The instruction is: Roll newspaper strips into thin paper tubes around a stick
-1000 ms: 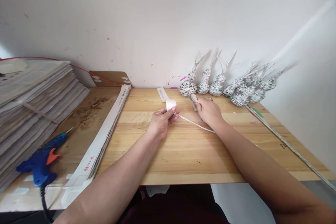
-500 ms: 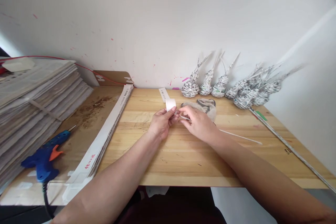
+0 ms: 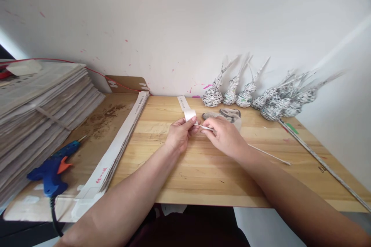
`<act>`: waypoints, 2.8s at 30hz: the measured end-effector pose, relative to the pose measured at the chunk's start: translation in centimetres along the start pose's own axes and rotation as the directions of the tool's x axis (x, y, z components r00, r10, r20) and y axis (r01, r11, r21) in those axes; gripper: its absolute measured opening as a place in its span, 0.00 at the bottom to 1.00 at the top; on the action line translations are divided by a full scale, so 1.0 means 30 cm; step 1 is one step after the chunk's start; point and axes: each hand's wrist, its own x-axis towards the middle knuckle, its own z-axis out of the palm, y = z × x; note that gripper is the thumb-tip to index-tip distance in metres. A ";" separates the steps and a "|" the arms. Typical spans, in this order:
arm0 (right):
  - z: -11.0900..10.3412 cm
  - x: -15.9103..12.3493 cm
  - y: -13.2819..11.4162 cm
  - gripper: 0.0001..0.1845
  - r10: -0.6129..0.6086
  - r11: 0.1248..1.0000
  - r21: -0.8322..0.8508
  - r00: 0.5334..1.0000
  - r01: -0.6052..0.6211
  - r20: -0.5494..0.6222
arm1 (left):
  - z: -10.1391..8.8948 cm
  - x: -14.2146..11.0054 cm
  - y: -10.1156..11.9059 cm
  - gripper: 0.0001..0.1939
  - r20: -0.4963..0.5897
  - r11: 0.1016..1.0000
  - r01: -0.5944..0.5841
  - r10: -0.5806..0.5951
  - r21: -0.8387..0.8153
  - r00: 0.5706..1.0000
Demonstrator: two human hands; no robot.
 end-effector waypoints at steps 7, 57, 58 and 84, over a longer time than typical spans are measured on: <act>-0.007 -0.005 0.000 0.14 0.099 0.994 0.024 0.988 -0.102 0.121 | -0.001 0.001 -0.005 0.09 0.010 1.000 -0.006 0.006 -0.001 1.000; 0.006 -0.003 0.018 0.16 0.081 0.995 0.041 0.988 -0.087 0.132 | 0.000 -0.002 0.006 0.07 -0.010 1.000 0.029 -0.029 0.005 1.000; 0.005 -0.003 0.018 0.16 0.082 0.995 0.039 0.987 -0.088 0.135 | 0.000 -0.003 0.006 0.07 -0.013 1.000 0.030 -0.030 0.003 0.999; 0.011 0.007 0.019 0.15 0.005 0.999 -0.032 0.999 -0.004 0.043 | 0.001 -0.005 0.013 0.04 0.003 1.000 0.018 -0.018 0.002 1.000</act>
